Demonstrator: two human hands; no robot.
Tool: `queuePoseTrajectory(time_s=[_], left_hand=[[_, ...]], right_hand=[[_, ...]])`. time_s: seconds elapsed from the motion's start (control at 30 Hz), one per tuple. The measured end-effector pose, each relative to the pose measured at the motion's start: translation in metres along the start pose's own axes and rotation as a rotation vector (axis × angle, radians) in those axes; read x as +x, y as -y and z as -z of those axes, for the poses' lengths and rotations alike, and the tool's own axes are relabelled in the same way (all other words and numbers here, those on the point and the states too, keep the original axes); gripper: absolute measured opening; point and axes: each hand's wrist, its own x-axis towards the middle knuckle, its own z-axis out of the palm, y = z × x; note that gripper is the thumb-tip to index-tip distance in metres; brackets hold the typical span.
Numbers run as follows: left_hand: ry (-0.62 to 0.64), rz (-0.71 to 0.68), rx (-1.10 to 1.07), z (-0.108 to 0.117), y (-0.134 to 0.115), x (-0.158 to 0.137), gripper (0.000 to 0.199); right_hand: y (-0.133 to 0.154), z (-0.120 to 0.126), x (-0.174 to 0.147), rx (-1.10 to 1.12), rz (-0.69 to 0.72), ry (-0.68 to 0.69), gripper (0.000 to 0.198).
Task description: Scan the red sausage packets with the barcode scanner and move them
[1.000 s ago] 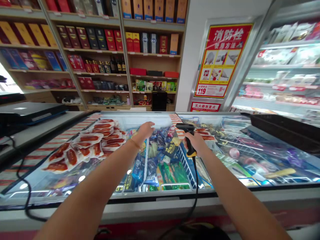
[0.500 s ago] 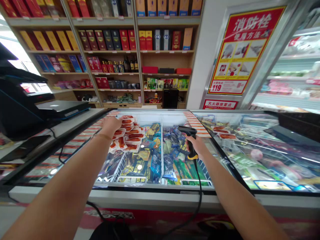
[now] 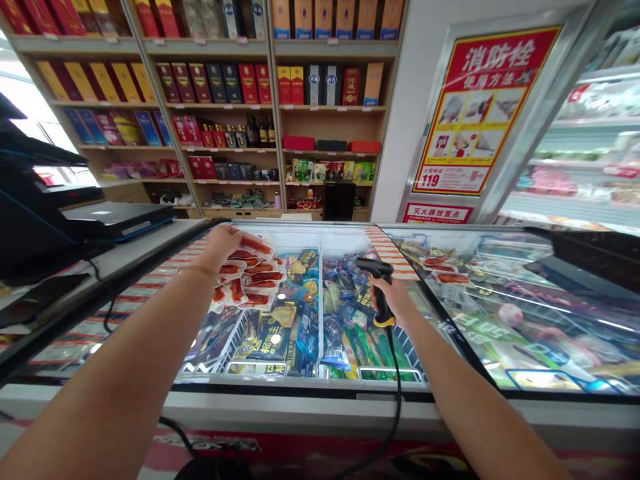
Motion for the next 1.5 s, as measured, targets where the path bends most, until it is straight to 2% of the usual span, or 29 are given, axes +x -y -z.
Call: queuePoseTrajectory(time_s=[0.1,0.17,0.33,0.43,0.5,0.6,0.77,0.93,1.1,1.27,1.5], left_hand=[[-0.044,-0.119,-0.033,-0.005,-0.030,-0.011,0.022],[-0.026,-0.140,-0.142,-0.016,-0.052,-0.025,0.020],[0.097,0.009,-0.726,-0.073,-0.099,-0.072,0.012],[0.169,0.186,-1.076,-0.108,-0.118,-0.099,0.005],[0.191,0.243,-1.191,-0.126,-0.126,-0.112,0.004],[0.203,0.237,-1.264,-0.141,-0.130,-0.124,0.007],[0.248,0.234,-1.273,-0.151,-0.127,-0.128,0.006],[0.243,0.191,-1.274,-0.155,-0.124,-0.127,0.010],[0.261,0.182,-1.292,-0.154,-0.124,-0.128,0.014],[0.229,0.168,-1.217,-0.150,-0.126,-0.130,0.014],[0.277,0.229,-1.279,-0.150,-0.131,-0.136,0.009]], right_hand=[[0.000,-0.001,0.000,-0.019,0.011,0.003,0.024],[0.000,-0.002,-0.001,-0.049,0.023,0.001,0.023],[0.002,-0.001,-0.009,-0.228,0.107,0.010,0.022],[0.004,-0.001,-0.016,-0.390,0.178,0.045,0.019],[0.007,-0.002,-0.021,-0.472,0.196,0.064,0.017],[0.010,-0.005,-0.027,-0.534,0.208,0.105,0.015],[0.014,-0.008,-0.032,-0.555,0.210,0.128,0.015],[0.015,-0.009,-0.035,-0.543,0.173,0.164,0.014],[0.014,-0.008,-0.036,-0.493,0.164,0.160,0.013],[0.013,-0.007,-0.034,-0.474,0.169,0.141,0.011],[0.012,-0.004,-0.030,-0.447,0.156,0.145,0.009]])
